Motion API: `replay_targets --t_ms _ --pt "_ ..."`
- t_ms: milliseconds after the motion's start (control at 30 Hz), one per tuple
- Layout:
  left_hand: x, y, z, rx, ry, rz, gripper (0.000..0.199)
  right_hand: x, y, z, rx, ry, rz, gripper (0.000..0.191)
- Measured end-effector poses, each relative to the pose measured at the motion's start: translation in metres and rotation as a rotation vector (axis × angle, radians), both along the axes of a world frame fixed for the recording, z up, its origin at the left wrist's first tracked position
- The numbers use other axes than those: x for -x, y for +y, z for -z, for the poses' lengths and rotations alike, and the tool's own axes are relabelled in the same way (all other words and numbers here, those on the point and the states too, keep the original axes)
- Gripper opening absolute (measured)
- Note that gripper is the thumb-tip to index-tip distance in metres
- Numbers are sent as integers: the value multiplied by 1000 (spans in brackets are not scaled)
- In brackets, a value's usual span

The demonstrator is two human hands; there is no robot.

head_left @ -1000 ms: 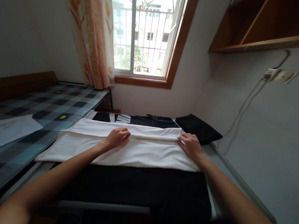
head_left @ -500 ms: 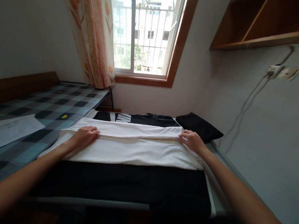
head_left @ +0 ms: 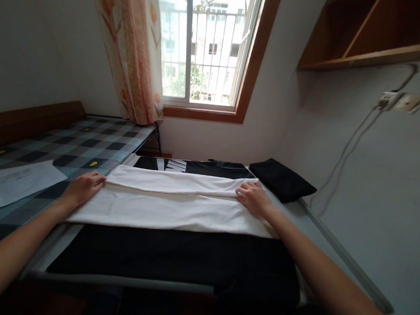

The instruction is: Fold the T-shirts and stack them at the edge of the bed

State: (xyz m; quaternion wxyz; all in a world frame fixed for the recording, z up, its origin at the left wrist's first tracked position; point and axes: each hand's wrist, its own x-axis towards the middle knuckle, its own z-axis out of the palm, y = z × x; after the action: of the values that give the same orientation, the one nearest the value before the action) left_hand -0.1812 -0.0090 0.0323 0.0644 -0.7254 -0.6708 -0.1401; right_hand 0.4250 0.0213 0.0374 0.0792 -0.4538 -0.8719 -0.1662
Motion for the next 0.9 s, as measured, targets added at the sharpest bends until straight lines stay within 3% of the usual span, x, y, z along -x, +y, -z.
replay_targets --t_ms 133,233,300,467,600,733,900 --pt "4 0 0 -3 -162 -47 20 9 1 2 -23 -12 -16 15" --pt "7 1 0 17 -200 -36 19 5 0 3 -51 -14 -24 22" --pt "8 1 -2 3 -204 -96 21 2 0 2 -75 9 -23 24" --pt "5 -14 -21 -86 -192 -90 28 -4 -4 -7 -198 88 -12 26" --pt "-4 -36 -34 -17 -188 -28 24 -12 -11 -1 -188 45 -60 24" --pt "-3 -47 -22 84 -186 43 21 -24 -17 13 -125 6 -68 22" --pt "14 -41 1 20 -157 5 23 -38 -17 10 -116 43 -4 19"
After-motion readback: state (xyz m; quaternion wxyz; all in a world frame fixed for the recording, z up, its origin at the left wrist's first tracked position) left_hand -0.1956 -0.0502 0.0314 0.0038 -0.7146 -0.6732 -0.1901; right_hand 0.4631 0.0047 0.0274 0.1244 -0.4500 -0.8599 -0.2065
